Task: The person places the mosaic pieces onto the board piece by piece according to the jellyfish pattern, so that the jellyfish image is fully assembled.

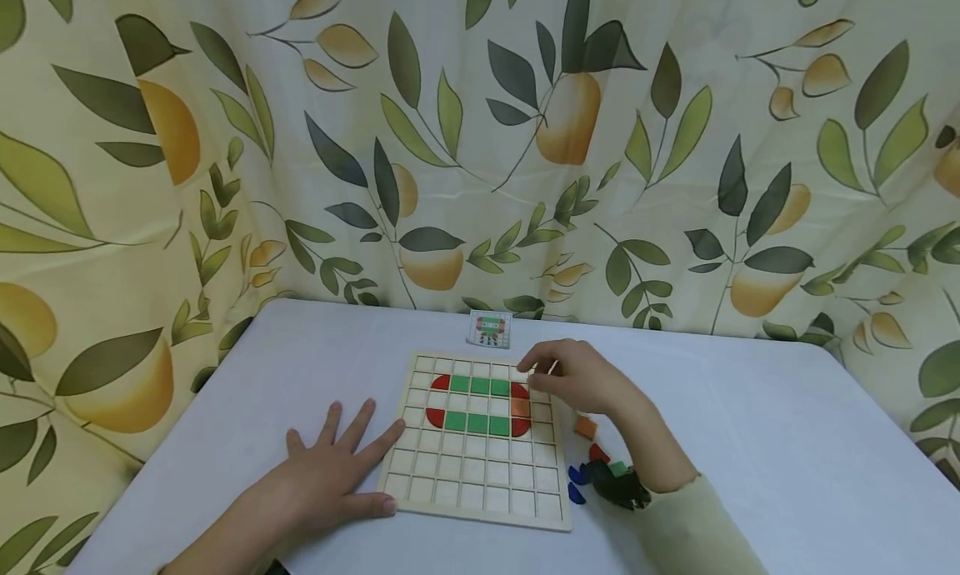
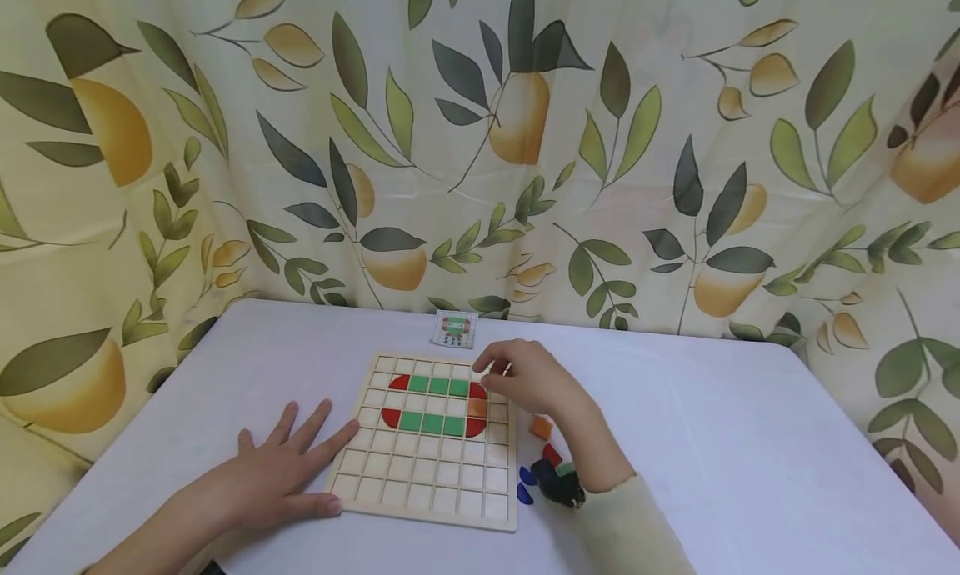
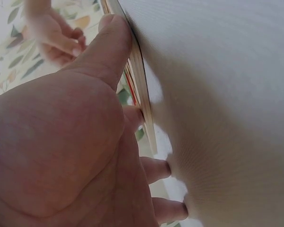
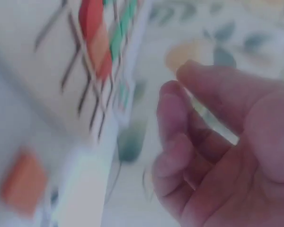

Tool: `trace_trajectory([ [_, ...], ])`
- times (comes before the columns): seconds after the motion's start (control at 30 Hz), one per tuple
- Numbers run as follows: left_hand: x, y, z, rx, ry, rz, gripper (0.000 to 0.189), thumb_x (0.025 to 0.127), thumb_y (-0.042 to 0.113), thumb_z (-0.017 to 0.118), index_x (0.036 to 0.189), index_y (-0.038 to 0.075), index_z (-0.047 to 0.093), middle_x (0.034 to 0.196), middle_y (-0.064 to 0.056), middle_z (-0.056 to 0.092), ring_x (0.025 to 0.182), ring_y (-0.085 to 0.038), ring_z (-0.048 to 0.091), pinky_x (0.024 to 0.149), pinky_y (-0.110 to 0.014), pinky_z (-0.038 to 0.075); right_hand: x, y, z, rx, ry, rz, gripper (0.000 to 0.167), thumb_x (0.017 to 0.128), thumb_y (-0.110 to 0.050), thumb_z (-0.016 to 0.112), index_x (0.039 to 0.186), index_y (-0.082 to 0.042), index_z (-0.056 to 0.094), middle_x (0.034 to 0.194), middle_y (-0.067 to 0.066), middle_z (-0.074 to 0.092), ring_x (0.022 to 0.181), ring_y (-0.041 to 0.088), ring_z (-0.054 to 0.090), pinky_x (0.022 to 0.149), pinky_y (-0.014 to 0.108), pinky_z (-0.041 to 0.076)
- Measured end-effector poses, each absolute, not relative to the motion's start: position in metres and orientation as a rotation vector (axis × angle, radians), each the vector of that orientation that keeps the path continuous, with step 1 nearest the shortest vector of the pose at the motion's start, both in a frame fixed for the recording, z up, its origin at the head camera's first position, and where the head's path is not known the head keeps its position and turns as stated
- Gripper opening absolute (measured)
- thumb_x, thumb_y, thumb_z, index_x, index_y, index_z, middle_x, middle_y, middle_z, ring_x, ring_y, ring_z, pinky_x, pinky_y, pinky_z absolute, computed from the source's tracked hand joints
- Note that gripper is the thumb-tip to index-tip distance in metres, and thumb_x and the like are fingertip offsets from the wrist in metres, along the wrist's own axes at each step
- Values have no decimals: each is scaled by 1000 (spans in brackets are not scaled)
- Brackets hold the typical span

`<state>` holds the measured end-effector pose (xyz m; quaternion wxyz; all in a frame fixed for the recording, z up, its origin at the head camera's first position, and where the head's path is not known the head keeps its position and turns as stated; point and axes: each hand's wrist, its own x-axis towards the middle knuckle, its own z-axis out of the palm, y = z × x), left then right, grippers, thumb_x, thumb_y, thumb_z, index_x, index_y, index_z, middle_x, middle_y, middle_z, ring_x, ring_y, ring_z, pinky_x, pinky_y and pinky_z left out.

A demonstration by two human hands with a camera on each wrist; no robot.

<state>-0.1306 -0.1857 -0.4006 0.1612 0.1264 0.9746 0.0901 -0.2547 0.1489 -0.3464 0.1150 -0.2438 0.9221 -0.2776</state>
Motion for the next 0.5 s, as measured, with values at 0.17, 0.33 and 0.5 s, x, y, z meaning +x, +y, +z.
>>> trace_trajectory([
  [0.17, -131, -186, -399, 367, 2789, 243, 95, 76, 82, 54, 157, 40, 27, 167, -14, 14, 147, -57, 9, 89, -90, 13, -262, 183, -345, -620, 2742, -832, 23, 95, -14, 66, 117, -10, 68, 96, 3, 67, 83, 19, 60, 70, 32, 52],
  [0.33, -129, -187, -399, 374, 2794, 241, 95, 77, 82, 54, 157, 40, 26, 167, -14, 14, 146, -58, 9, 88, -90, 13, -261, 198, -346, -507, 2611, -703, 11, 90, -13, 72, 101, -13, 69, 89, 3, 64, 81, 20, 57, 70, 33, 50],
  [0.5, -129, -185, -401, 380, 2797, 245, 95, 76, 82, 55, 157, 39, 28, 166, -15, 16, 145, -59, 11, 88, -91, 13, -255, 205, -349, -420, 2514, -576, 12, 84, -8, 75, 92, -15, 69, 84, 4, 62, 77, 21, 55, 67, 34, 49],
])
